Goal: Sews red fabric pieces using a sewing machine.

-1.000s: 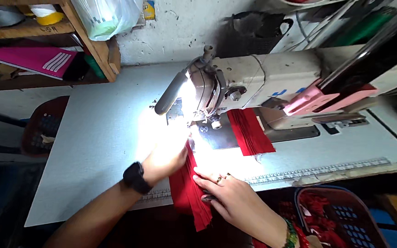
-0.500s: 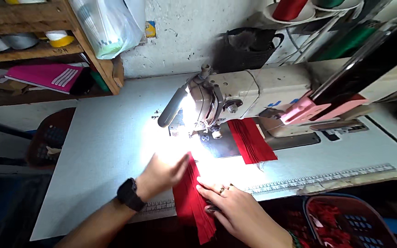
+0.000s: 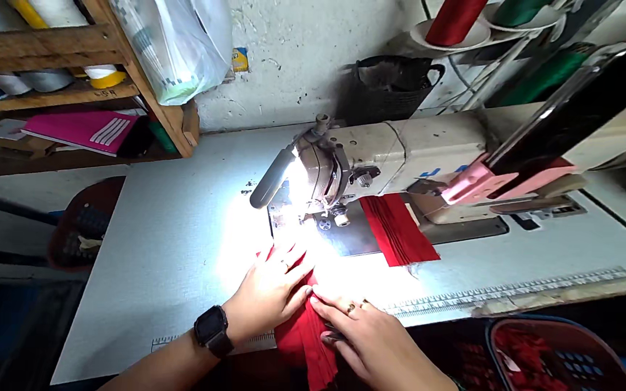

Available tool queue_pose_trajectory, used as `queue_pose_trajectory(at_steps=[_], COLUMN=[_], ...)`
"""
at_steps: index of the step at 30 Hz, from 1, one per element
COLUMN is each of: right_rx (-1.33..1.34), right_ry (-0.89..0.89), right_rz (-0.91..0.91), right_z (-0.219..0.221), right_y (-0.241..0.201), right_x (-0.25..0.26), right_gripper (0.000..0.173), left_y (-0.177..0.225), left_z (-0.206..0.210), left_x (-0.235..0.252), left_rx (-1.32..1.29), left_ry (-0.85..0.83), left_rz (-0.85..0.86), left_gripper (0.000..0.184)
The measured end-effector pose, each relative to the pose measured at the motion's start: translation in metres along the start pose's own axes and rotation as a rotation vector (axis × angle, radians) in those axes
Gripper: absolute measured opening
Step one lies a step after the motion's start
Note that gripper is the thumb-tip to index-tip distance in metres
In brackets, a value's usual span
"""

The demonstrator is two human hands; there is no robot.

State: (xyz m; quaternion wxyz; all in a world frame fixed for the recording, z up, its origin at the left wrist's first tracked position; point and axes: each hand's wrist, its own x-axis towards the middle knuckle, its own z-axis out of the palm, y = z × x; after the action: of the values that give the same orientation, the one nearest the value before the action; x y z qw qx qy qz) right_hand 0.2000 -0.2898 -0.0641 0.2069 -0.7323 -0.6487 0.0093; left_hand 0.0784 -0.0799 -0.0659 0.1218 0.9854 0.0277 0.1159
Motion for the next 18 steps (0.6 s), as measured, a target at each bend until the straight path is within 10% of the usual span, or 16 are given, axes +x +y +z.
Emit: queue_pose_trajectory(at_steps=[18], right_rx=[-0.126], right_ry=[0.078], right_rz=[0.010], right_z=[0.007], right_y=[0.006], right_x=[0.023], right_gripper=[0.043], left_y=[-0.040], left_z=[-0.005], left_x=[0.030], left_rx=[0.050], left_ry=[0.003], left_rz=[-0.020], left_gripper=[0.054])
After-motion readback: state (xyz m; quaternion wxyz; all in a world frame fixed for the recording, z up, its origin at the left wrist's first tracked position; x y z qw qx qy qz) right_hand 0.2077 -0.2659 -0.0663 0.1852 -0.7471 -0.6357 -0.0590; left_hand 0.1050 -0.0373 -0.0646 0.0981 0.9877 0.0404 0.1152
